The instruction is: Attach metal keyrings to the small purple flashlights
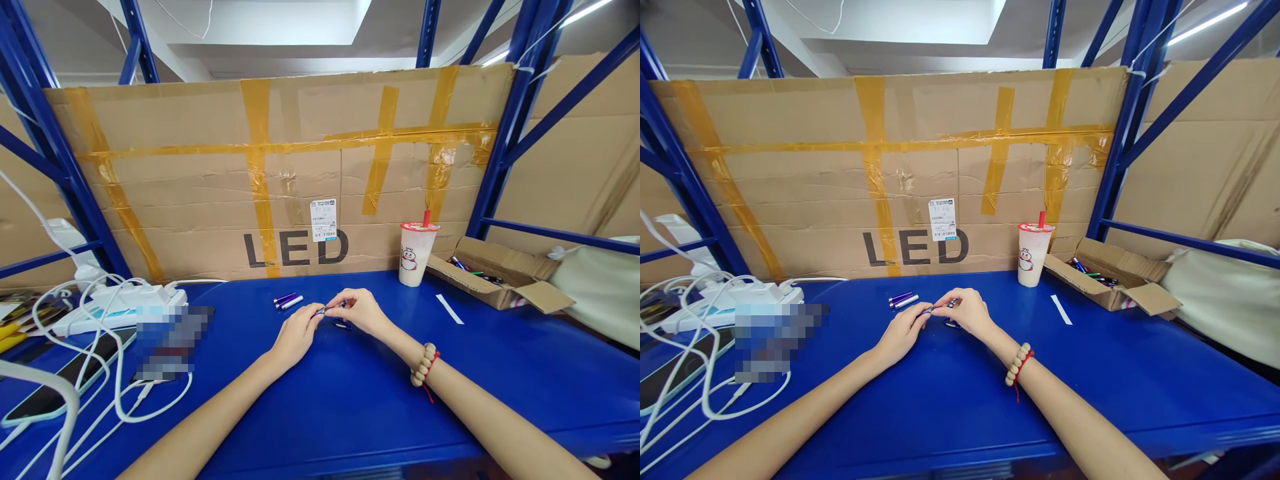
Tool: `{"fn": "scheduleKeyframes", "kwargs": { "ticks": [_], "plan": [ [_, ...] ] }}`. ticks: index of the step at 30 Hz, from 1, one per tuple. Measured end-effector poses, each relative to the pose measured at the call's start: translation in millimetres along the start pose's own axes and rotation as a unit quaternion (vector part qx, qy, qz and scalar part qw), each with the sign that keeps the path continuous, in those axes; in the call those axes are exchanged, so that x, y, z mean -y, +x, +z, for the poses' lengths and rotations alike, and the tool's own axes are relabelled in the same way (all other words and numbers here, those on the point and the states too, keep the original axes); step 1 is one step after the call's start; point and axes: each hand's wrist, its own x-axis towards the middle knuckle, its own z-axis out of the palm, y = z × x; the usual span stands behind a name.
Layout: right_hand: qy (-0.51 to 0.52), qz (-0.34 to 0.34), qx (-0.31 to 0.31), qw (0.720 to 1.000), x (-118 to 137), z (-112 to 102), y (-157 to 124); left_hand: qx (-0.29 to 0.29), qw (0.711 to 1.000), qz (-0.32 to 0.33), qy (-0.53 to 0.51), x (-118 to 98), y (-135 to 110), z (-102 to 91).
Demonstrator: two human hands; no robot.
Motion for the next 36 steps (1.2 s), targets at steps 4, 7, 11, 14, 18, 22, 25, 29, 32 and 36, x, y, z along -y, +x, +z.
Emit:
{"fn": "scheduleKeyframes", "kwargs": {
  "ticks": [4,7,11,14,18,22,25,29,32,36],
  "plan": [
    [-0.052,-0.03,-0.006,0.998,1.5,0.0,-2.7,0.029,0.999,-0.001,0.012,2.1,-1.1,-0.5],
    [-0.074,-0.047,-0.007,0.996,2.9,-0.2,-5.0,0.043,0.999,-0.001,0.012,0.9,-1.9,-2.2],
    [-0.08,-0.053,-0.003,0.995,3.1,-0.5,-6.2,0.052,0.999,-0.003,0.006,-1.1,-2.1,-4.2],
    [-0.088,-0.049,-0.006,0.995,3.8,0.2,-6.4,0.062,0.998,-0.008,-0.019,-0.4,-2.1,-4.2],
    [-0.071,-0.013,0.002,0.997,3.7,1.3,-5.8,0.071,0.996,0.0,-0.045,1.6,-2.4,-3.2],
    [-0.021,0.02,0.042,0.999,0.4,0.6,-4.1,0.061,0.997,0.013,-0.048,1.1,-2.6,-3.3],
    [0.018,0.037,0.07,0.997,0.2,-0.7,-3.5,0.054,0.997,0.011,-0.048,-0.2,-2.8,-3.8],
    [0.054,0.049,0.089,0.993,4.8,-2.3,-4.1,0.05,0.998,0.012,-0.046,-1.9,-3.6,-4.2],
    [0.057,0.055,0.091,0.993,8.3,-3.7,-4.7,0.044,0.998,0.016,-0.039,-2.6,-4.3,-4.2],
    [0.056,0.055,0.093,0.993,9.0,-5.4,-4.1,0.031,0.999,0.011,-0.032,-2.5,-4.9,-3.5]
  ]
}}
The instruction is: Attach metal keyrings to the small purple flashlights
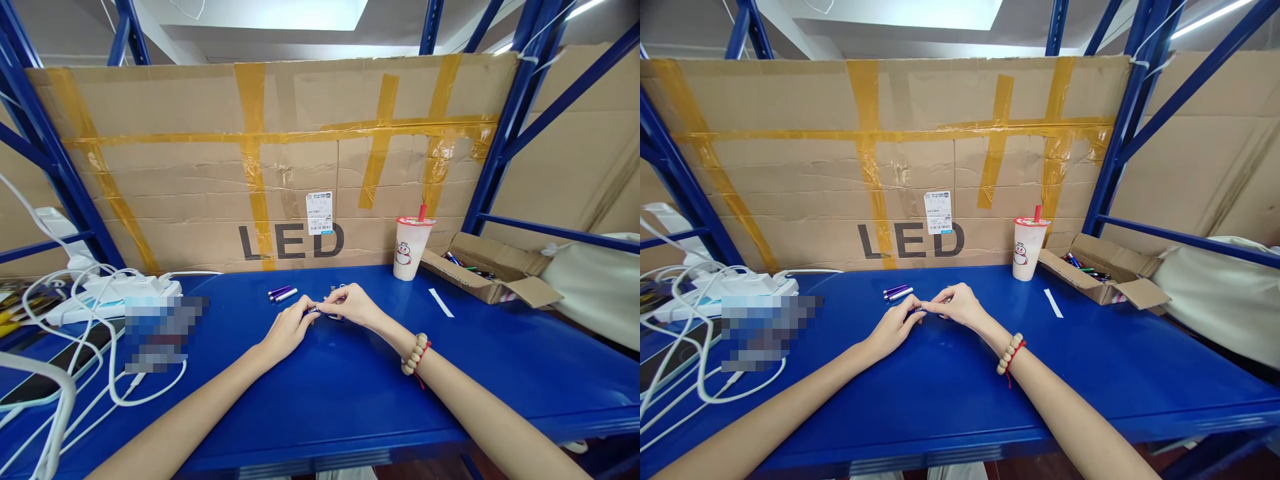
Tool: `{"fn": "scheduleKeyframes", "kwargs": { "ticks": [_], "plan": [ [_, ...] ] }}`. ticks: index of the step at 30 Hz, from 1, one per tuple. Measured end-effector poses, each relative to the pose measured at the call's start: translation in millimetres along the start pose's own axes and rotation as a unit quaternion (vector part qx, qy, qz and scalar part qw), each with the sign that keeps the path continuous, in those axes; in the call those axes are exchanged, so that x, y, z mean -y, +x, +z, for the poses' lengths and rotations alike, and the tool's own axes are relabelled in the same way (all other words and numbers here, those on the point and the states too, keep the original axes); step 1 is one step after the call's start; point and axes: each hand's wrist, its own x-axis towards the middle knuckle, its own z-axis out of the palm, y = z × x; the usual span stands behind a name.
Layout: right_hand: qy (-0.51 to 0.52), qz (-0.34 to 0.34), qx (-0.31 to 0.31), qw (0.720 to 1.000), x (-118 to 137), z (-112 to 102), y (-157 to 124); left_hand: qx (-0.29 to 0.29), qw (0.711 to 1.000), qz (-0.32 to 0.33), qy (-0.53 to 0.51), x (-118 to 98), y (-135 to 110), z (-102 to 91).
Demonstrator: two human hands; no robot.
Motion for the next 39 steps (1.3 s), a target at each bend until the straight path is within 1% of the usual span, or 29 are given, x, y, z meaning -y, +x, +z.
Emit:
{"fn": "scheduleKeyframes", "kwargs": {
  "ticks": [3,7,11,16,19,21,23,27,30,32,36,39],
  "plan": [
    [0.001,-0.003,0.001,1.0,-2,-1,2,-0.01,1.0,-0.003,0.005,0,0,0.3],
    [0.007,-0.003,-0.002,1.0,-8,1,4,-0.001,1.0,-0.002,-0.007,-1,0,-0.4],
    [0.001,0.012,-0.011,1.0,-11,2,5,-0.002,1.0,0.011,-0.008,-4,0,-1.4],
    [0.018,0.007,-0.008,1.0,-8,3,4,0.004,1.0,0.012,-0.015,-5,-2,-1.7],
    [0.034,-0.001,-0.019,0.999,-4,5,4,0.0,1.0,0.01,-0.01,-3,-1,-1.2],
    [0.033,-0.021,-0.035,0.999,0,6,3,-0.003,1.0,0.008,-0.011,-2,0,-0.7],
    [0.026,-0.061,-0.045,0.997,3,5,2,-0.005,1.0,0.008,-0.017,-2,1,-0.3],
    [-0.01,-0.136,-0.029,0.99,9,-1,0,-0.001,1.0,0.003,-0.031,0,3,0.7],
    [-0.034,-0.152,0.004,0.988,12,-7,-2,-0.015,0.999,-0.013,-0.034,2,3,1.6],
    [-0.054,-0.158,0.012,0.986,13,-9,-2,-0.026,0.999,-0.016,-0.031,3,3,2.2],
    [-0.097,-0.18,-0.019,0.979,13,-10,-2,-0.016,0.999,0.004,-0.028,4,3,2.8],
    [-0.119,-0.188,-0.022,0.975,13,-10,-2,-0.01,1.0,0.006,-0.027,4,3,3.0]
  ]
}}
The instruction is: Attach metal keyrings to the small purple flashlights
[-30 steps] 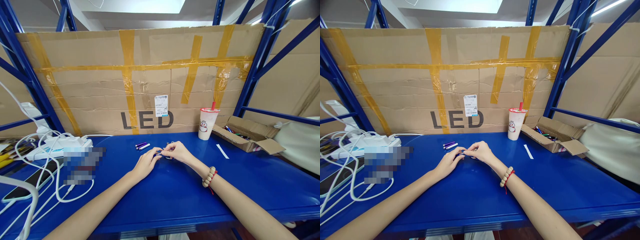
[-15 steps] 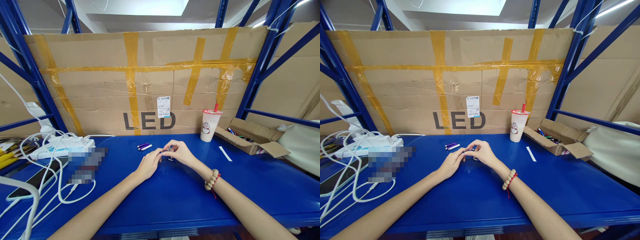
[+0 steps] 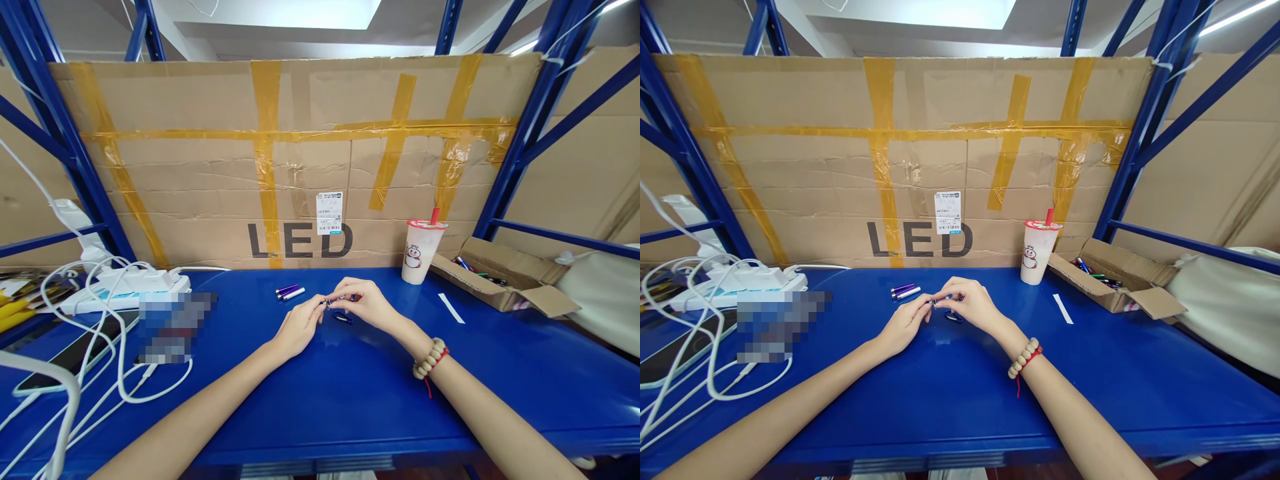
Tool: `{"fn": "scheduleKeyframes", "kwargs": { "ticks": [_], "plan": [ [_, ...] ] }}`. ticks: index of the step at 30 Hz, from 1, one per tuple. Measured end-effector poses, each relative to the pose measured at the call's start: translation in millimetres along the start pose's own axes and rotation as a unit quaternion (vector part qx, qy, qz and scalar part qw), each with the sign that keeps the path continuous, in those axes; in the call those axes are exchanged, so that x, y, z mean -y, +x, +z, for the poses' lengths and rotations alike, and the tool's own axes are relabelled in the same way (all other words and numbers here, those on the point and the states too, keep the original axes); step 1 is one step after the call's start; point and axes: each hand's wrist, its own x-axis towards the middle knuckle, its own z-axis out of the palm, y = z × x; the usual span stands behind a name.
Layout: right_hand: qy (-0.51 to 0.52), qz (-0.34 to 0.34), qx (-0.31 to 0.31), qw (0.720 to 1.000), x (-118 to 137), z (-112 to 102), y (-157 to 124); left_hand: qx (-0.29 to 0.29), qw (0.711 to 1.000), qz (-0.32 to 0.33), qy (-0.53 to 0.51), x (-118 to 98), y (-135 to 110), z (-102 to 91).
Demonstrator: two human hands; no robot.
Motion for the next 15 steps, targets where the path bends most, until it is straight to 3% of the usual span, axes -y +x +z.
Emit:
{"fn": "scheduleKeyframes", "kwargs": {
  "ticks": [7,15],
  "plan": [
    [0.03,0.02,0.032,0.999,-5,7,-2,0.017,1.0,-0.023,0.002,-3,-1,-1.5],
    [0.012,0.025,0.037,0.999,-8,9,-2,-0.012,0.997,-0.042,0.056,2,2,1.6]
  ]
}}
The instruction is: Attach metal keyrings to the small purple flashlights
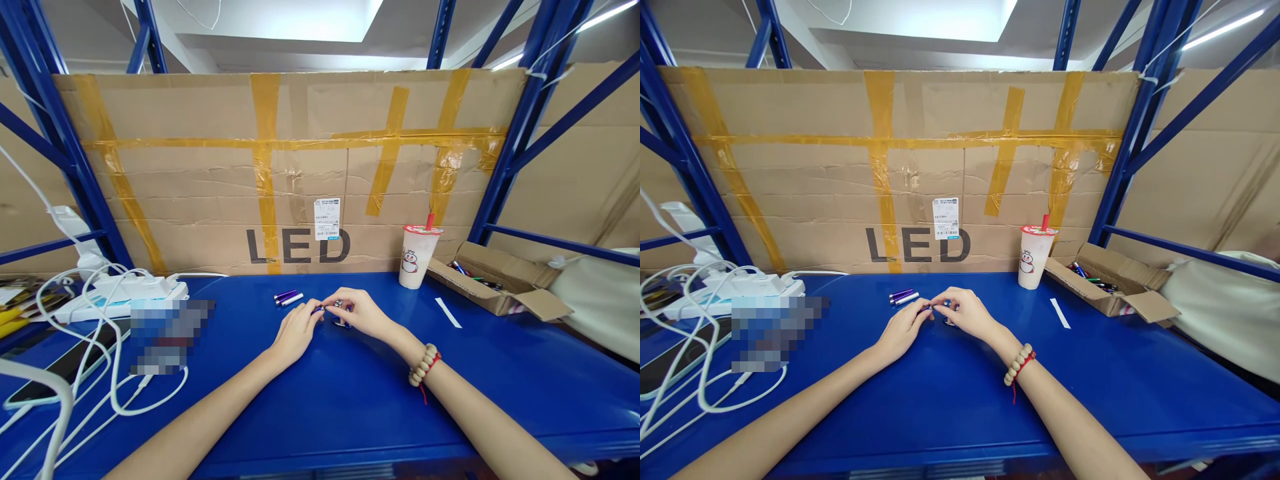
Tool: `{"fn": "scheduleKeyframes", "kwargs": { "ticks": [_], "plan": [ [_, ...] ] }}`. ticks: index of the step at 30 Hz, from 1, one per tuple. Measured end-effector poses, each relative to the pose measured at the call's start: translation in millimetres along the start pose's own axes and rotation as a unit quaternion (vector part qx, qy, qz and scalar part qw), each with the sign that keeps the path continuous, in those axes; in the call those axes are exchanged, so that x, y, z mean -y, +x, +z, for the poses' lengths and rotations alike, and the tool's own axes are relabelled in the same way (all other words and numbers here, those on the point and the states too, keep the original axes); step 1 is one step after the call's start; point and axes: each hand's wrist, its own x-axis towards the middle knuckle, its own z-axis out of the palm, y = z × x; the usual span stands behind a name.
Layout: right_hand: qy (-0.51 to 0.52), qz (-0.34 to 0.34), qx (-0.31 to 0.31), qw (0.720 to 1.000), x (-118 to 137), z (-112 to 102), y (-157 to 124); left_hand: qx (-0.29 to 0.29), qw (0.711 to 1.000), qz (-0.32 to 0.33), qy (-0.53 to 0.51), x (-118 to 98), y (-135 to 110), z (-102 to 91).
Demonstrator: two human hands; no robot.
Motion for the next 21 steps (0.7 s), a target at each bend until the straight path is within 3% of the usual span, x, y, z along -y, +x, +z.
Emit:
{"fn": "scheduleKeyframes", "kwargs": {
  "ticks": [8,16,21],
  "plan": [
    [-0.072,0.04,0.003,0.997,6,2,-1,-0.002,1.0,-0.001,0.027,8,5,4.6],
    [-0.022,0.062,-0.009,0.998,2,11,1,0.001,1.0,-0.002,-0.01,7,5,4.0],
    [-0.079,0.057,-0.05,0.994,2,4,1,-0.019,1.0,-0.015,-0.017,8,5,3.8]
  ]
}}
